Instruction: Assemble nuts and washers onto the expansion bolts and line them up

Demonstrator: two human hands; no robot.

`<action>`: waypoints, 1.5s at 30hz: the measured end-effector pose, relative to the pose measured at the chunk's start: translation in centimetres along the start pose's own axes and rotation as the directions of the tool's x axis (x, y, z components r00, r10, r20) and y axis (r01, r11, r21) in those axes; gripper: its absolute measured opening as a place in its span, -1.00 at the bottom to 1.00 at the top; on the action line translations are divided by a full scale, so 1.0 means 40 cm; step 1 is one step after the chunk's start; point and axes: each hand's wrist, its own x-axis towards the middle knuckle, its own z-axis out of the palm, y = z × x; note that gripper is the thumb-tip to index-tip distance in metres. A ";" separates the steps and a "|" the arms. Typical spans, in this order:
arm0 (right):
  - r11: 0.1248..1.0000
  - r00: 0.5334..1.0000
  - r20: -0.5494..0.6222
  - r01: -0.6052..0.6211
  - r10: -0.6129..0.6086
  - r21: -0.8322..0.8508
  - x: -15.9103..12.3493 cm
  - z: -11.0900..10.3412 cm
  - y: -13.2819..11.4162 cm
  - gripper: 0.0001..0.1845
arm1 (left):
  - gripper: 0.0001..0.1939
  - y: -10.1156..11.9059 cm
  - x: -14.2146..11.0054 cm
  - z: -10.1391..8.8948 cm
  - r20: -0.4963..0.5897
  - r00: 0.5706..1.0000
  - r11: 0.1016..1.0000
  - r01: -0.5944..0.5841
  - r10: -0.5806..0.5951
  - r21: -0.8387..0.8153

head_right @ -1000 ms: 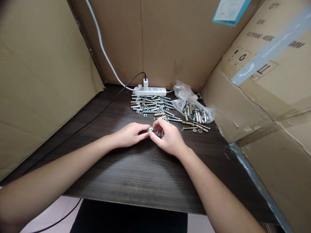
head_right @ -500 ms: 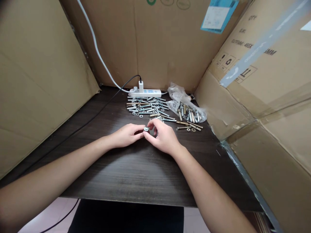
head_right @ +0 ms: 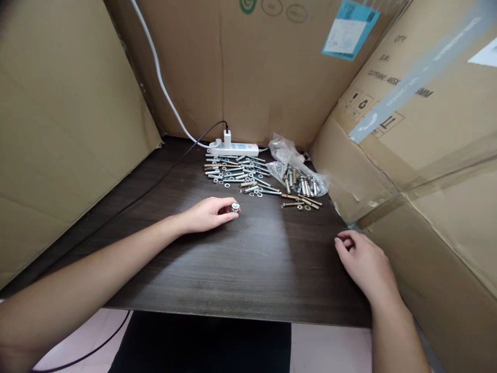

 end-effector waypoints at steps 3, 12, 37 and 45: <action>0.998 0.998 -0.001 -0.068 0.068 -0.015 -0.012 0.024 0.038 -0.72 | -0.76 -0.001 0.000 0.001 -0.019 1.000 1.000 0.007 -0.007 -0.018; 0.988 0.994 -0.038 -0.109 0.105 -0.109 -0.033 -0.015 0.027 -0.81 | -0.69 0.006 -0.006 -0.007 -0.029 0.999 0.996 0.030 -0.032 -0.081; 0.998 0.997 -0.051 -0.048 0.050 0.031 -0.017 0.024 0.048 -0.45 | -0.67 0.008 -0.009 -0.010 -0.017 0.999 0.994 0.035 -0.037 -0.105; 0.997 0.997 0.004 -0.074 0.074 0.035 -0.007 0.017 0.037 -0.51 | -0.69 0.005 -0.008 -0.008 -0.027 0.999 0.993 0.037 -0.040 -0.115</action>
